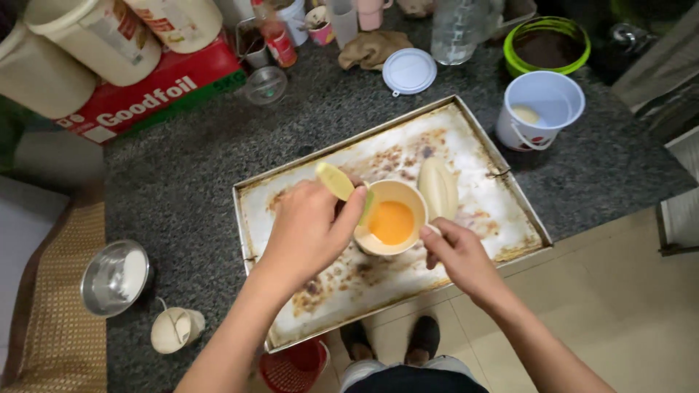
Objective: Loading trays of dough into a commercial oven and glazing dough with egg wash.
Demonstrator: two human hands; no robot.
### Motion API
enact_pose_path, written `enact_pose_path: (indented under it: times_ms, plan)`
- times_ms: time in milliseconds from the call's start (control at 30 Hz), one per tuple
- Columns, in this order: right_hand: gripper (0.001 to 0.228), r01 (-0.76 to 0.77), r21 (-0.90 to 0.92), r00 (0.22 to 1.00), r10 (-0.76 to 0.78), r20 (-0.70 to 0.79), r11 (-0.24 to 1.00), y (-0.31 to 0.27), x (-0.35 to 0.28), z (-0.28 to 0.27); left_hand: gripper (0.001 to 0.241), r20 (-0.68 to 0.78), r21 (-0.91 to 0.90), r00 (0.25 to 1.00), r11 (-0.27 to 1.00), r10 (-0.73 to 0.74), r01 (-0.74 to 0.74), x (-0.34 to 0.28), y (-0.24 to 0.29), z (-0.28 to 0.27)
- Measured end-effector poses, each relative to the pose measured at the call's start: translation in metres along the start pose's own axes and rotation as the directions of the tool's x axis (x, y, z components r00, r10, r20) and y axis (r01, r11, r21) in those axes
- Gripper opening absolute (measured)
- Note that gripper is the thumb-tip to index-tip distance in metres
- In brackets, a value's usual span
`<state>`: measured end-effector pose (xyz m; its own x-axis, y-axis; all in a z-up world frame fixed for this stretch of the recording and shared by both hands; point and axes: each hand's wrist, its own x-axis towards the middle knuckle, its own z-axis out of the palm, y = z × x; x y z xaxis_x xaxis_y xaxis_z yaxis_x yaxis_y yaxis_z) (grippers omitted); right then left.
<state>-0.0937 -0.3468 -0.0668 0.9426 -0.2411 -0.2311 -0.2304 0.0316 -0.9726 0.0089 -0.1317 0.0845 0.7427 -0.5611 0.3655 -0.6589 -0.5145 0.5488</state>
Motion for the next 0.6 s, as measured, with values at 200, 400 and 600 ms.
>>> enact_pose_path:
  times_ms: [200, 400, 600]
  plan:
    - [0.034, 0.054, -0.131, 0.995, -0.043, 0.088, 0.990, -0.006, -0.004, -0.011, 0.040, 0.184, 0.230, 0.978, 0.972, -0.094, 0.050, 0.007, 0.004, 0.024]
    - [0.032, 0.058, -0.137, 0.992, -0.042, 0.119, 0.989, -0.014, -0.006, -0.019, 0.032, 0.183, 0.300, 0.981, 0.954, -0.060, 0.002, 0.005, 0.017, 0.033]
    - [0.032, 0.058, -0.111, 0.992, -0.044, 0.121, 0.992, -0.011, -0.001, -0.027, 0.014, 0.084, 0.544, 0.937, 0.772, 0.339, -0.328, 0.011, 0.025, 0.033]
